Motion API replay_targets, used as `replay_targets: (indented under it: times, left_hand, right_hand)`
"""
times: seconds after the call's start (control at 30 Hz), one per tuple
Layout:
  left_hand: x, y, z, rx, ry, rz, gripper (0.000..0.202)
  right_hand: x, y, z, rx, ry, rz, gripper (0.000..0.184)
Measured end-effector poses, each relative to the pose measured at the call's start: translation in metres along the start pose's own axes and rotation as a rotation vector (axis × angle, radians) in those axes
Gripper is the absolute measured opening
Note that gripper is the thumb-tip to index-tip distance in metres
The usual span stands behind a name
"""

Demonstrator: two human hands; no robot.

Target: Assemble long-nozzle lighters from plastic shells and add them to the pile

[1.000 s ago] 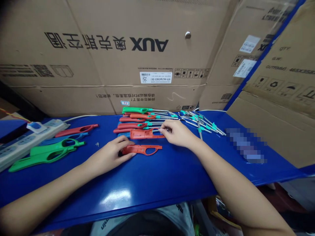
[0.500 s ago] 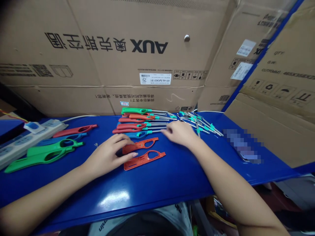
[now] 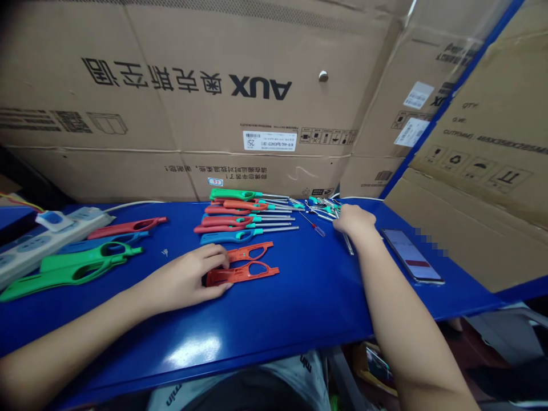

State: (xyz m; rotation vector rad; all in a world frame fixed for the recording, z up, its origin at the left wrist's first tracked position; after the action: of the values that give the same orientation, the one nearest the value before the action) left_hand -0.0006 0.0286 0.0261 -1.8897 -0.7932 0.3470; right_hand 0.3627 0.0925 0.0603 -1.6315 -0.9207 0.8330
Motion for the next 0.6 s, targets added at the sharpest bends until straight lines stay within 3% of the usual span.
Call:
replay_targets:
  times: [0.27, 0.43, 0.5, 0.6]
  left_hand:
    - [-0.006, -0.020, 0.011, 0.093, -0.015, 0.026, 0.016]
    - [-0.006, -0.028, 0.017, 0.057, -0.047, 0.049, 0.026]
    - [-0.004, -0.030, 0.016, 0.009, -0.042, -0.080, 0.045]
    - [-0.002, -0.030, 0.009, -0.058, 0.005, -0.410, 0.064]
  right_hand:
    - [-0.030, -0.007, 0.038, 0.184, -0.250, -0.342, 0.024]
    - [-0.060, -0.005, 0.071, 0.503, -0.691, -0.550, 0.017]
    - [-0.074, -0.003, 0.080, 0.532, -0.841, -0.600, 0.018]
    - [-0.094, 0.003, 0.092, 0.438, -1.069, -0.642, 0.020]
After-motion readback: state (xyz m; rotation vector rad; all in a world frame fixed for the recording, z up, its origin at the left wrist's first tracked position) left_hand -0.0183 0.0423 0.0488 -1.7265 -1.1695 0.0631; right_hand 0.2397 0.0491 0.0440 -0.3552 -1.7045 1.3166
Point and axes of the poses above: each hand's wrist, its own x-axis towards the middle knuckle, its own y-axis out of the palm, z = x × y, the point moved 3 cm from there along x, towards the middle knuckle, and after that the axes turned 7 degrees about -x, right-handed, at the moved point
